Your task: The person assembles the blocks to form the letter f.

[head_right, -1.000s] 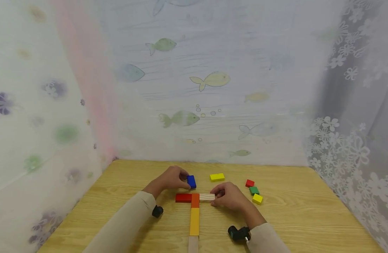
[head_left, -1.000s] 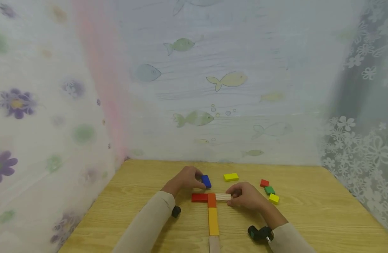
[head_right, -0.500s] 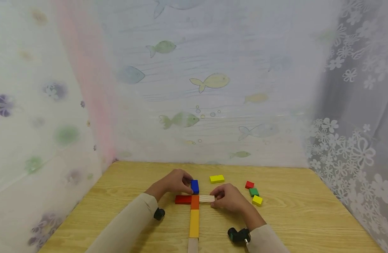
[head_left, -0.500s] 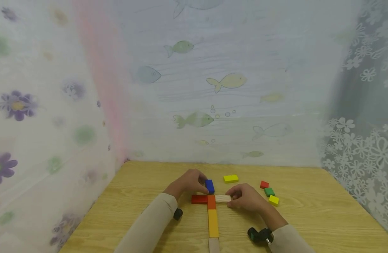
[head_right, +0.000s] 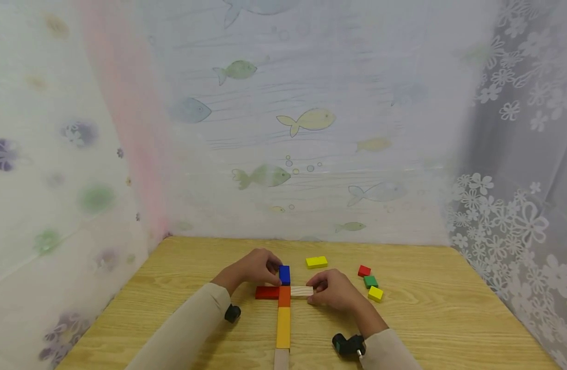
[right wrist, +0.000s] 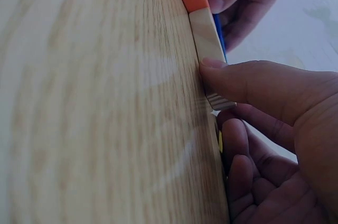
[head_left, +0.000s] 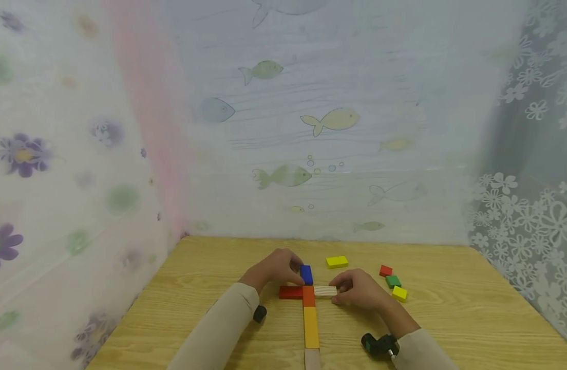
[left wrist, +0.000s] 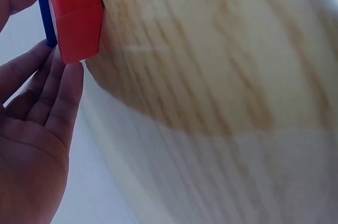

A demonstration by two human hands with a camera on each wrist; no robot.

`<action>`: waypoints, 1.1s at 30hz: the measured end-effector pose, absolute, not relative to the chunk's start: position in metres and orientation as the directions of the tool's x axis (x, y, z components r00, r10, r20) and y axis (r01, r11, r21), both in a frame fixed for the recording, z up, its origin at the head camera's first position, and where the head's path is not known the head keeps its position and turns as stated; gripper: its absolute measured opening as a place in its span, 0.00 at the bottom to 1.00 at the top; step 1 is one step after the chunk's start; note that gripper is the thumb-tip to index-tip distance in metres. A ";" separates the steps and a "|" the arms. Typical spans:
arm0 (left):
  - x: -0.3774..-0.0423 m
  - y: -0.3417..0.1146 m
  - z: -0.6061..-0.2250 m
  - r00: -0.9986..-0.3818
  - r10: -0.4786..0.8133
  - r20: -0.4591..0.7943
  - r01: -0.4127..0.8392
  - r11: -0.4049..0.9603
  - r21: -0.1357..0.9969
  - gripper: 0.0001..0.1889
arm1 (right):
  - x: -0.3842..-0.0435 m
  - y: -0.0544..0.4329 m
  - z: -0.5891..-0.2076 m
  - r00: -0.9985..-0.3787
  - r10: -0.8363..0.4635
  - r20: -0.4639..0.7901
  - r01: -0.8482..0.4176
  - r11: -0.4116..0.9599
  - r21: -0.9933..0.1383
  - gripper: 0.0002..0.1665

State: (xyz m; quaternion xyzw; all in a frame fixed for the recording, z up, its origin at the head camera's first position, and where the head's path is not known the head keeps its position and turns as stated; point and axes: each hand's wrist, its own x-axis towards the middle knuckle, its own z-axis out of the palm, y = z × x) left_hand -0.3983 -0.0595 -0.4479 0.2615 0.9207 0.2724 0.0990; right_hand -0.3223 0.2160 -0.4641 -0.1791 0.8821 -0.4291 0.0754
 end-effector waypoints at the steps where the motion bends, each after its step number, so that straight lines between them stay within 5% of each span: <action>1: -0.398 -0.060 -0.448 -0.843 0.537 -0.041 0.428 0.714 0.554 0.30 | -0.322 0.216 -0.464 -0.925 -0.378 0.019 -0.248 0.567 -0.785 0.20; 33: -0.393 -0.059 -0.442 -0.841 0.533 -0.094 0.389 0.716 0.580 0.25 | -0.321 0.216 -0.465 -0.927 -0.374 0.018 -0.246 0.570 -0.784 0.20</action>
